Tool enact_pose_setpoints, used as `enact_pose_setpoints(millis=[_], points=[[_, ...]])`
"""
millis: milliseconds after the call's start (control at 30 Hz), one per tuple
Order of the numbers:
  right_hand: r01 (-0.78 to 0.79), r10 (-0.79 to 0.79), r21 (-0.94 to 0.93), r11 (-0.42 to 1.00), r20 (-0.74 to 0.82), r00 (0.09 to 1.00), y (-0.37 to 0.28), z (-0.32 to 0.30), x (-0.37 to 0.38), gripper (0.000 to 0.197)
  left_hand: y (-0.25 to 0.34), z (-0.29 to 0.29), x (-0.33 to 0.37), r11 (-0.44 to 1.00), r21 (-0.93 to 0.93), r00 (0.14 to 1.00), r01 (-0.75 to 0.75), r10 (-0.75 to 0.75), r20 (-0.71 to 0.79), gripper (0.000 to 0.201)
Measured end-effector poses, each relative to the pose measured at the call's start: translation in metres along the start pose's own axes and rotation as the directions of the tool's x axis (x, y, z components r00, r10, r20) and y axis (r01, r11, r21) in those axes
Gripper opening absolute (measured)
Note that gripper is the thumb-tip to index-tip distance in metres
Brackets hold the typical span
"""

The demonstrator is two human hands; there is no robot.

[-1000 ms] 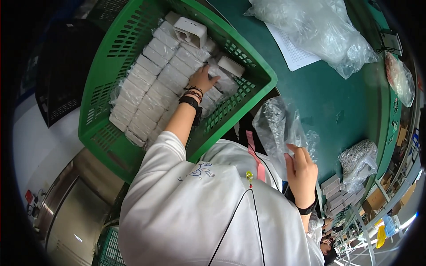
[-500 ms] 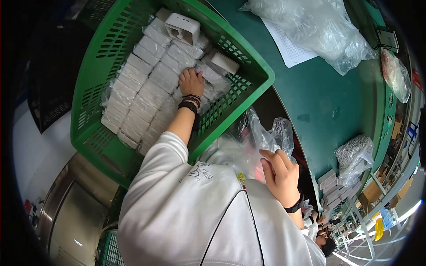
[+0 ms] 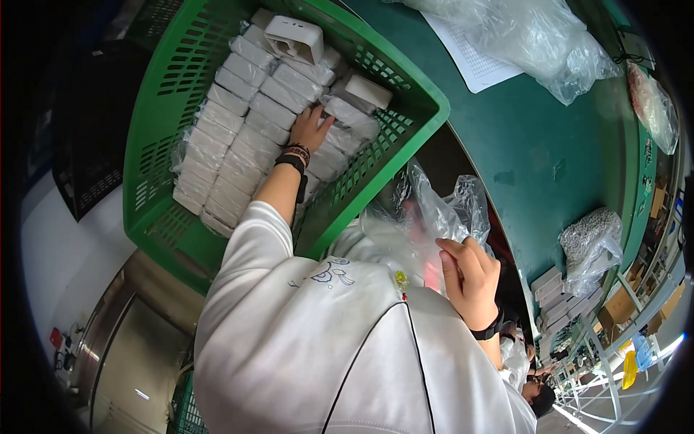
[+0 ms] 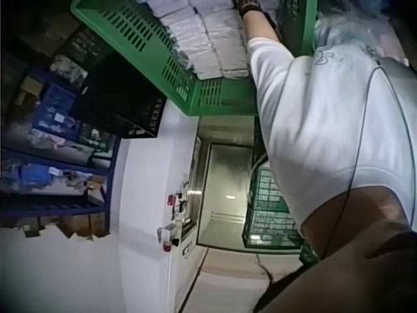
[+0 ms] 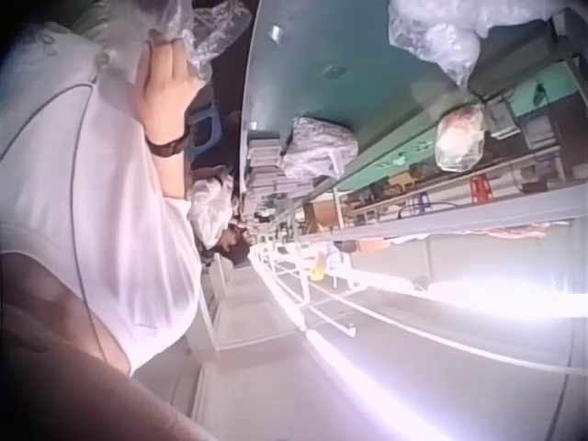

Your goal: The person inserts small white components into plastic housings, places them into a green crate, and then individually wraps each housing in a plastic bag.

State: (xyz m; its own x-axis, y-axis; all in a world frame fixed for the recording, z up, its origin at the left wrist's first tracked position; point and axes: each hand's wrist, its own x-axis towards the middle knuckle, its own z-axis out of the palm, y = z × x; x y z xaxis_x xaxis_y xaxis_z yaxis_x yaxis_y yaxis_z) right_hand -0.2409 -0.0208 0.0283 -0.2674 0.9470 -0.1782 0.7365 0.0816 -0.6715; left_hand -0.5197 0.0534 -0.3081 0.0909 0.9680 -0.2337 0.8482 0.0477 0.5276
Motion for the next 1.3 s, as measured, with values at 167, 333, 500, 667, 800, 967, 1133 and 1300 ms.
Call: enact_pose_setpoints(millis=[167, 333, 500, 667, 800, 967, 1133, 1300], points=[[0.068, -0.068, 0.008, 0.998, 0.027, 0.997, 0.007, 0.009, 0.000, 0.015, -0.005, 0.005, 0.007, 0.976, -0.136, 0.966, -0.171, 0.139, -0.220, 0.035], [0.140, -0.144, 0.079, 0.987, 0.046, 0.989, 0.009, 0.017, 0.006, 0.018, 0.005, -0.009, 0.017, 0.963, -0.209, 0.985, 0.167, -0.173, -0.007, 0.026], [0.171, -0.175, 0.066, 0.983, 0.048, 0.983, 0.006, 0.012, 0.010, 0.017, 0.045, -0.038, 0.008, 0.977, -0.213, 0.986, -0.024, -0.011, -0.165, 0.022], [0.200, -0.200, 0.023, 0.980, -0.003, 0.980, 0.001, 0.005, 0.007, 0.025, 0.101, -0.067, -0.031, 0.912, -0.338, 0.970, -0.234, 0.194, -0.149, 0.017], [0.156, -0.148, 0.093, 0.983, -0.084, 0.985, -0.002, -0.001, 0.011, 0.033, 0.139, -0.133, -0.051, 0.884, -0.438, 0.968, -0.164, 0.060, -0.242, 0.013], [0.332, -0.248, 0.331, 0.883, -0.272, 0.930, -0.036, 0.012, 0.049, 0.038, 0.200, -0.221, -0.085, 0.590, -0.544, 0.794, -0.597, 0.532, -0.295, 0.018], [0.435, -0.497, 0.361, 0.825, 0.098, 0.862, -0.027, 0.047, 0.046, 0.035, 0.247, -0.212, -0.117, 0.213, -0.820, 0.792, -0.531, 0.469, -0.391, 0.018], [0.030, -0.152, 0.244, 0.969, 0.500, 0.853, 0.018, 0.045, 0.025, 0.037, 0.206, -0.210, -0.087, 0.482, -0.775, 0.886, -0.409, 0.413, -0.211, 0.016]])
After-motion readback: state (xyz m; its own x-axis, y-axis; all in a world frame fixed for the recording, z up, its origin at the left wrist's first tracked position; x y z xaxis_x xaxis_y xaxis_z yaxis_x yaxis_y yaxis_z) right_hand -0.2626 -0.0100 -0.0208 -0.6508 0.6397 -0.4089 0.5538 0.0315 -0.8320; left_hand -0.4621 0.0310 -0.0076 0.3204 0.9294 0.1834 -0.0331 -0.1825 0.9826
